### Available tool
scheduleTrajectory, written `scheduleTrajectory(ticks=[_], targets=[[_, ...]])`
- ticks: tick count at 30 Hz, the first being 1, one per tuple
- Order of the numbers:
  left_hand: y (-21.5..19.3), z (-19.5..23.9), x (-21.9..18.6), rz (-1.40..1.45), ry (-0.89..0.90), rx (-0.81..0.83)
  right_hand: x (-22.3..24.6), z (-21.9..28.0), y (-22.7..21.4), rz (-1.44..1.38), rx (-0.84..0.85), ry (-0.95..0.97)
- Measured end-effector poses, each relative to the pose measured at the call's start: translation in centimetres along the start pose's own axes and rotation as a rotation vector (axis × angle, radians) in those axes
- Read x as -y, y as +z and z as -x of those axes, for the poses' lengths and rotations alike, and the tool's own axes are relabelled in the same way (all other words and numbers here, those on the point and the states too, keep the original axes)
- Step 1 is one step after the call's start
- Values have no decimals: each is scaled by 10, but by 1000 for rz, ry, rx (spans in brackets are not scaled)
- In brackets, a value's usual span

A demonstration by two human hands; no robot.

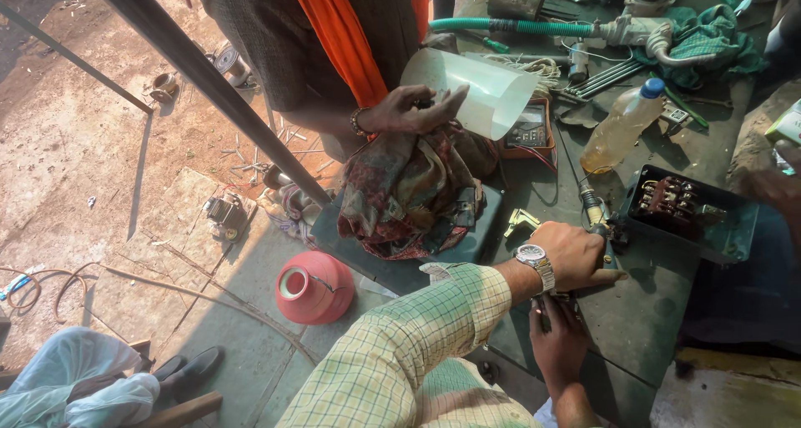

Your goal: The person uses a screwdriver to remove screws from a small electrical component on a workbench, then lifts and inspects the component. Another person nearby uses a smartphone to record the process.

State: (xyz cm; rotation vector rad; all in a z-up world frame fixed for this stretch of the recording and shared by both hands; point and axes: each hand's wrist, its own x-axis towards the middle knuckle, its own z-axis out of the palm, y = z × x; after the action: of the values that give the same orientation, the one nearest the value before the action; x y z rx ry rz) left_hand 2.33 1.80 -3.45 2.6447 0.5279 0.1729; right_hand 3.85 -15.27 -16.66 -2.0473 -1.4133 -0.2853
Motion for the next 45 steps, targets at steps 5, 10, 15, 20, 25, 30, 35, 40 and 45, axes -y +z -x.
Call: scheduleTrajectory(ticks=[5, 10, 15, 20, 25, 30, 35, 40, 45], targets=[[-10, 0, -2, 14, -6, 4, 11, -8, -7, 13, 204, 233], [-6, 0, 1, -20, -4, 15, 14, -7, -7, 15, 260, 245], [-9, -7, 5, -25, -14, 12, 11, -9, -9, 61, 321, 276], [-3, -8, 7, -18, -49, 6, 7, 0, -8, 146, 397, 265], [-17, -12, 10, -30, -36, -1, 9, -10, -10, 71, 470, 347], [-3, -2, 1, -6, -38, 28, 7, 7, -15, 94, 557, 370], [-18, -9, 7, -23, -37, 78, 10, -7, -10, 69, 579, 422], [-4, -4, 2, -3, -51, 63, 10, 4, -23, 104, 543, 353], [-10, -6, 9, -5, -32, 51, 16, -10, -24, 159, 577, 356]])
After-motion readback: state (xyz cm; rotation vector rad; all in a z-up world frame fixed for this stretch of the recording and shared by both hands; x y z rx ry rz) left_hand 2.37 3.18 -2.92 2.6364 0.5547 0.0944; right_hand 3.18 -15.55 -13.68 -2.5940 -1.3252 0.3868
